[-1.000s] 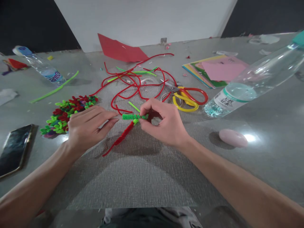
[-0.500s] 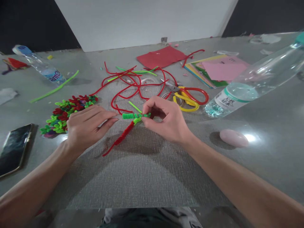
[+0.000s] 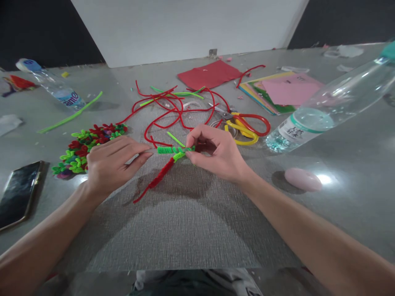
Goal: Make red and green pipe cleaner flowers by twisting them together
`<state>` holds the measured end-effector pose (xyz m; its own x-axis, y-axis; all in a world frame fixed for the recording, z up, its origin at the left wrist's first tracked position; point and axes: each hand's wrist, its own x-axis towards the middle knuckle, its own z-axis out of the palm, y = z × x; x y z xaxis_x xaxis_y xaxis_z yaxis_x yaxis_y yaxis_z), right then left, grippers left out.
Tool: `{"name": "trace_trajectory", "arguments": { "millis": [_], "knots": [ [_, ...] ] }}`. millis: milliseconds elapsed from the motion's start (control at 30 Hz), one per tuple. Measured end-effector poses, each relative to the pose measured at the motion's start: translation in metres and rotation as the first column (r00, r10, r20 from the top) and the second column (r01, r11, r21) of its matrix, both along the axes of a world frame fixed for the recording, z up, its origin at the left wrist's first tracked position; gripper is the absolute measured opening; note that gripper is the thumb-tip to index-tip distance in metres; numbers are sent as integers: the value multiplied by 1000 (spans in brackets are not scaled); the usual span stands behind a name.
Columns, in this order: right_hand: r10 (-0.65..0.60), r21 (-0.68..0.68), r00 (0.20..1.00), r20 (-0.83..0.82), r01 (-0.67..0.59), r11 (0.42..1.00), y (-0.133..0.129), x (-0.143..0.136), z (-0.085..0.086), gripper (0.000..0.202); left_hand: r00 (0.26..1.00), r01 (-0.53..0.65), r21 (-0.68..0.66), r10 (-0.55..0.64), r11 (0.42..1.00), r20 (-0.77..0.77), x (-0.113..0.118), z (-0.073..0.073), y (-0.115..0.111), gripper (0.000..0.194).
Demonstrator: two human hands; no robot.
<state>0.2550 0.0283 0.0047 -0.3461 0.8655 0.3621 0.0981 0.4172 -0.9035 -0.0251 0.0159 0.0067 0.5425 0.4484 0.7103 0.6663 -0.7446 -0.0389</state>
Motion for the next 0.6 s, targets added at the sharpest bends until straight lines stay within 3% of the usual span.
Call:
{"name": "trace_trajectory", "arguments": {
  "millis": [300, 433, 600],
  "knots": [
    [130, -120, 926, -355, -183, 976, 10, -2, -13, 2, 997, 21, -19, -20, 1000, 76, 0, -4, 2, 7],
    [134, -180, 906, -401, -222, 958, 10, -4, -14, 4, 994, 18, -31, -15, 999, 107, 1, -5, 1, 5],
    [153, -90, 922, -356, -197, 976, 10, -2, -15, 8, 994, 8, -42, -3, 999, 113, 3, -4, 1, 3]
  ]
}}
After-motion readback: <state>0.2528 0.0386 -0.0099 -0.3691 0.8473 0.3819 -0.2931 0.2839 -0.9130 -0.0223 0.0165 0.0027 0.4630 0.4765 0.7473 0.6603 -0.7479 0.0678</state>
